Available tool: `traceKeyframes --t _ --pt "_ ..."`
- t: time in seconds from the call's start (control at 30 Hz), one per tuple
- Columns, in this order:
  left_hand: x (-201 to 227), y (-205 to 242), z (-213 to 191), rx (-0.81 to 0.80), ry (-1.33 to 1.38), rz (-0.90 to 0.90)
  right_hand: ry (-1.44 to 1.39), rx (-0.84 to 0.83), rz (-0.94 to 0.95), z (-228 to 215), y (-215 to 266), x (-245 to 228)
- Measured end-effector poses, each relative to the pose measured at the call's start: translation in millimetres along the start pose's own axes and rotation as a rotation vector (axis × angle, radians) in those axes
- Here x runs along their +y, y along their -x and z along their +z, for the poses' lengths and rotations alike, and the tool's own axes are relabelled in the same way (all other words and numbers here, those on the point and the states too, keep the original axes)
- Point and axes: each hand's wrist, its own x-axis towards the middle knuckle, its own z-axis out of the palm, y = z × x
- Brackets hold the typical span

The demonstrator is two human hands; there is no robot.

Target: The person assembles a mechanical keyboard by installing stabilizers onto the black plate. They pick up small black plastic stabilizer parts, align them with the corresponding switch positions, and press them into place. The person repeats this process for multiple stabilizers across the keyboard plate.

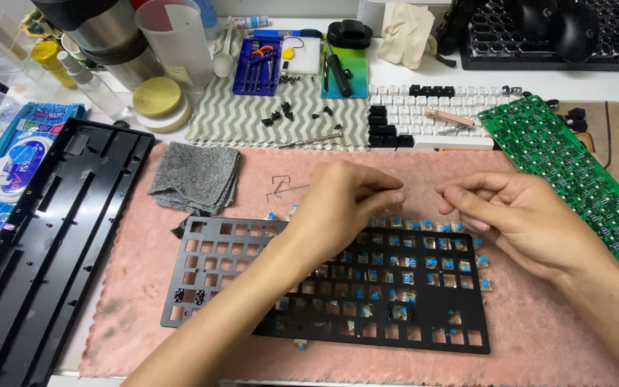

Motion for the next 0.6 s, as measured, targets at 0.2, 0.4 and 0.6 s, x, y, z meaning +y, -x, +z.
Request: traceKeyframes --t 0.2,0.4,0.6 --pt "34.0 45.2 -7.6 0.010 0.325 -0.150 -0.036 0.035 -0.023 26.0 32.7 -26.6" --pt "41.5 85.1 -5.8 0.144 0.476 -0.141 -0.174 0.038 0.029 42.8 60.0 -30.8" --pt "48.0 111.6 -5.7 0.217 0.323 -0.093 -0.275 0.015 -0.058 24.4 61.4 9.0"
